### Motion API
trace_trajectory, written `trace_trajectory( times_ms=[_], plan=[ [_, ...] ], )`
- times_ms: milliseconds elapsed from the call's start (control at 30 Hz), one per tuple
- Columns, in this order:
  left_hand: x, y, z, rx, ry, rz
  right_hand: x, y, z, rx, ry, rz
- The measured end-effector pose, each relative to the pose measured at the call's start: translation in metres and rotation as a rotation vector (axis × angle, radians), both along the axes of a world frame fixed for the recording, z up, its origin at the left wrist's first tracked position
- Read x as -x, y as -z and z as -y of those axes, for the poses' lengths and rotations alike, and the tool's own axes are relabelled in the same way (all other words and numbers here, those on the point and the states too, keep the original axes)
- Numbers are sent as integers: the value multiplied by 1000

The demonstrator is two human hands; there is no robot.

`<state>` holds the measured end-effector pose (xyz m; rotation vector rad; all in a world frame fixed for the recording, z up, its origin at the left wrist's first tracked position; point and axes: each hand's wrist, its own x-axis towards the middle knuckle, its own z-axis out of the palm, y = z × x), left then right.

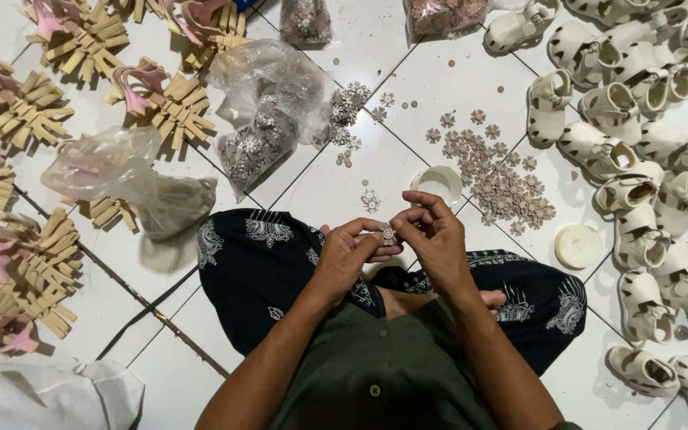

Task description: The person sits on the floor and repeatedly picks up small flower-shaped pieces and round discs, applies adhesive from a small container, and presses them together. The assembled pieces are placed on the floor among other components.

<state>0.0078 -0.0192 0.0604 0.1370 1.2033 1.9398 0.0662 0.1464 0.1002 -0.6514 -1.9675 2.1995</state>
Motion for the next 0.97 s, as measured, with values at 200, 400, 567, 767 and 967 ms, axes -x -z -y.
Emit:
trace_trajectory(
  times_ms=[200, 400, 567, 767, 967],
  plan=[
    [-1, -10, 2, 23, 4, 56, -4, -4, 3, -4, 13, 36],
    [-5, -15, -1, 91, 10, -52, -12, -3, 6, -1, 14, -7],
    [-6, -18, -2, 161, 20, -69, -20, 4, 7, 11, 35, -17],
    [-3, -16, 3, 106, 15, 86, -25, 9, 6, -2, 36, -14],
    [-8, 1, 4, 96, 35, 5, -23, 6, 8, 2, 32, -30]
  ],
)
